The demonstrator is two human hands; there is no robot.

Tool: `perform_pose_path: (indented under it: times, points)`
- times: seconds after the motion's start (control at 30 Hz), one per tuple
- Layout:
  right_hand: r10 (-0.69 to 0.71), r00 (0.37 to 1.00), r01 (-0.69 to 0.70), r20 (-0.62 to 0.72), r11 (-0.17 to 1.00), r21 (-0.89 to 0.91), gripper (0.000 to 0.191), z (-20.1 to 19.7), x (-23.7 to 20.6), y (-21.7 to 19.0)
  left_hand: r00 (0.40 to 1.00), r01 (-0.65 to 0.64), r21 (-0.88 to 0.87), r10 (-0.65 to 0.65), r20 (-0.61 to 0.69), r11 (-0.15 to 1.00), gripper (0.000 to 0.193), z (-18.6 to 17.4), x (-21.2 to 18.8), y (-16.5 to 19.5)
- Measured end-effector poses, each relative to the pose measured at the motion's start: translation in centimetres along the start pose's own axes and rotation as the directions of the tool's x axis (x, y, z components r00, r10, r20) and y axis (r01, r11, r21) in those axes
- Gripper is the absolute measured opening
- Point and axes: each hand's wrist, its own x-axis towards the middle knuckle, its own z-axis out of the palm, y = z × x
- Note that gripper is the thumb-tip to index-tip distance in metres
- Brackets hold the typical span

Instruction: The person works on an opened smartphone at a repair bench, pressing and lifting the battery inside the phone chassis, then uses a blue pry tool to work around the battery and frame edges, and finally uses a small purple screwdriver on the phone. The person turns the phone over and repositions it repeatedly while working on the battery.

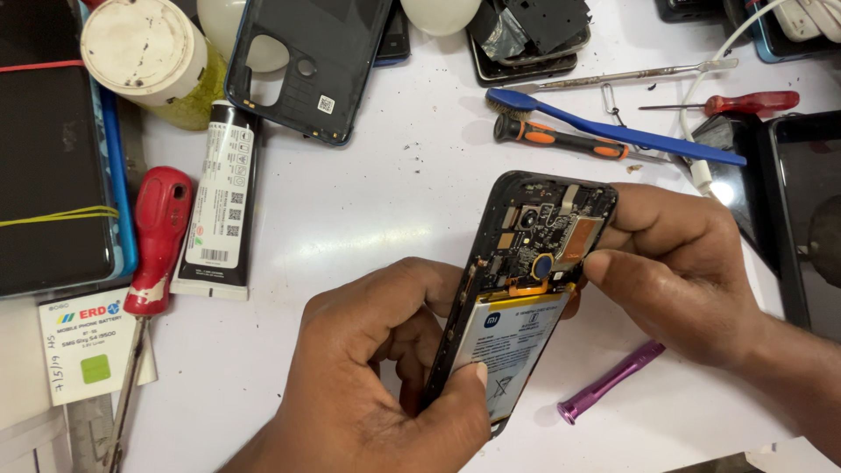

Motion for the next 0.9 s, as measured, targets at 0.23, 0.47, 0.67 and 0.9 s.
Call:
perform_pose_path:
  times: [0.23, 0.47, 0.67, 0.9]
  points:
    - [-0.051, 0.998, 0.050, 0.047, 0.998, 0.028, 0.033, -0.17, 0.13, -0.07, 0.998, -0.061, 0.044, 0.062, -0.015, 0.997, 0.031, 0.03, 0.05, -0.03]
    - [-0.035, 0.999, 0.037, 0.022, 0.992, -0.118, 0.023, -0.26, 0.30, -0.23, 0.997, -0.077, 0.079, 0.079, -0.016, 0.994, 0.033, 0.08, 0.12, 0.15]
    - [-0.045, 0.999, 0.047, 0.022, 0.993, -0.110, 0.022, -0.20, 0.27, -0.35, 0.997, -0.068, 0.095, 0.070, -0.019, 0.993, 0.034, 0.08, 0.18, 0.23]
    - [-0.054, 0.998, 0.057, 0.020, 0.983, -0.175, 0.019, -0.16, 0.31, -0.37, 0.997, -0.076, 0.115, 0.079, -0.020, 0.990, 0.034, 0.01, -0.02, 0.13]
